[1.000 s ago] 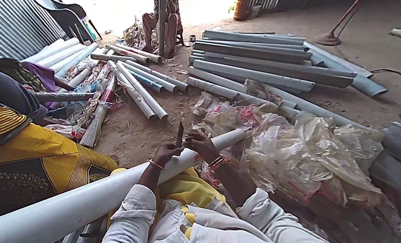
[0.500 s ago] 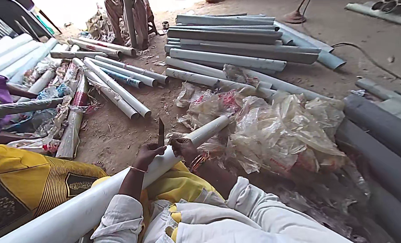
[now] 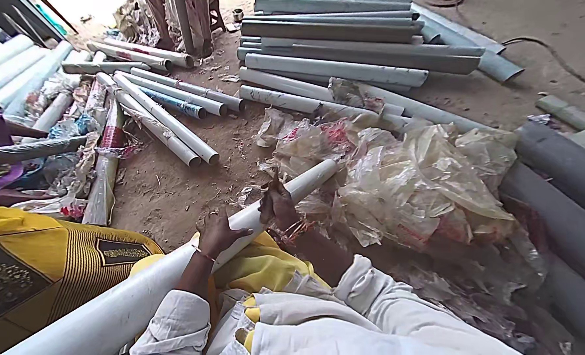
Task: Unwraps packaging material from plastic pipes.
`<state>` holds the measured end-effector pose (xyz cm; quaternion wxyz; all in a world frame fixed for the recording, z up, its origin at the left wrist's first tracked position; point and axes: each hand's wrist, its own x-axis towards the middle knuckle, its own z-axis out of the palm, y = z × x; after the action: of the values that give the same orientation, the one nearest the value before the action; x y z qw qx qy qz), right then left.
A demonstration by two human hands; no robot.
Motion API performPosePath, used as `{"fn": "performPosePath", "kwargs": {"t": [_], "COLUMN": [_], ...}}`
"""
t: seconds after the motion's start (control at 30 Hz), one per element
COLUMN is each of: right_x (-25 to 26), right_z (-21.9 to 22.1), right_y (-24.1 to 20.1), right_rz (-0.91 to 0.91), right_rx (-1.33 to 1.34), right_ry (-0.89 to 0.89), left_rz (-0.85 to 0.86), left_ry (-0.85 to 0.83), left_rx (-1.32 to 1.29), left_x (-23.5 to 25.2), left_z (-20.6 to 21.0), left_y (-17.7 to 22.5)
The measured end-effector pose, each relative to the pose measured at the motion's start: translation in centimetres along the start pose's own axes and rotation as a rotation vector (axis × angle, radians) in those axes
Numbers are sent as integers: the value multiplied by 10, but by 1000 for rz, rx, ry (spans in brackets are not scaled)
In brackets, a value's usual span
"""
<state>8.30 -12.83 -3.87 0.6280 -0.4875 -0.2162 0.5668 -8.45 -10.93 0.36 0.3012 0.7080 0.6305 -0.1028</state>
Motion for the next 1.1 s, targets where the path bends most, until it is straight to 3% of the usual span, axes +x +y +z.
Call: {"fn": "performPosePath", "kwargs": {"t": [0.07, 0.13, 0.2, 0.27, 0.37, 0.43, 0.53, 0.63, 0.9, 1.1], "right_x": [23, 38, 39, 21, -16, -30, -27, -10, -10, 2], "right_z": [-33, -75, -114, -135, -121, -99, -73, -54, -39, -45], "right_y": [-15, -25, -22, -7, 13, 26, 47, 52, 43, 55], "right_rz": [35, 115, 231, 222, 162, 78, -173, -298, -216, -298], "right_rx": [-167, -433, -543, -670, -837, -878, -892, -920, -1216, -1151], "right_ry": [189, 297, 304, 238, 63, -16, -60, -57, -185, -218], "left_rz": [-101, -94, -15, 39, 27, -43, -52, -57, -76, -67], "left_ry": [-56, -58, -7, 14, 0, -83, -133, -172, -153, -169], "left_rx": [255, 386, 462, 525, 517, 362, 83, 54, 127, 154], "left_x": [-5, -14, -25, -32, -30, -18, 15, 34, 19, 26], "left_z": [8, 15, 24, 34, 29, 10, -10, -15, -10, -13], "left_y": [13, 22, 24, 23, 19, 15, -10, -19, -6, -12]}}
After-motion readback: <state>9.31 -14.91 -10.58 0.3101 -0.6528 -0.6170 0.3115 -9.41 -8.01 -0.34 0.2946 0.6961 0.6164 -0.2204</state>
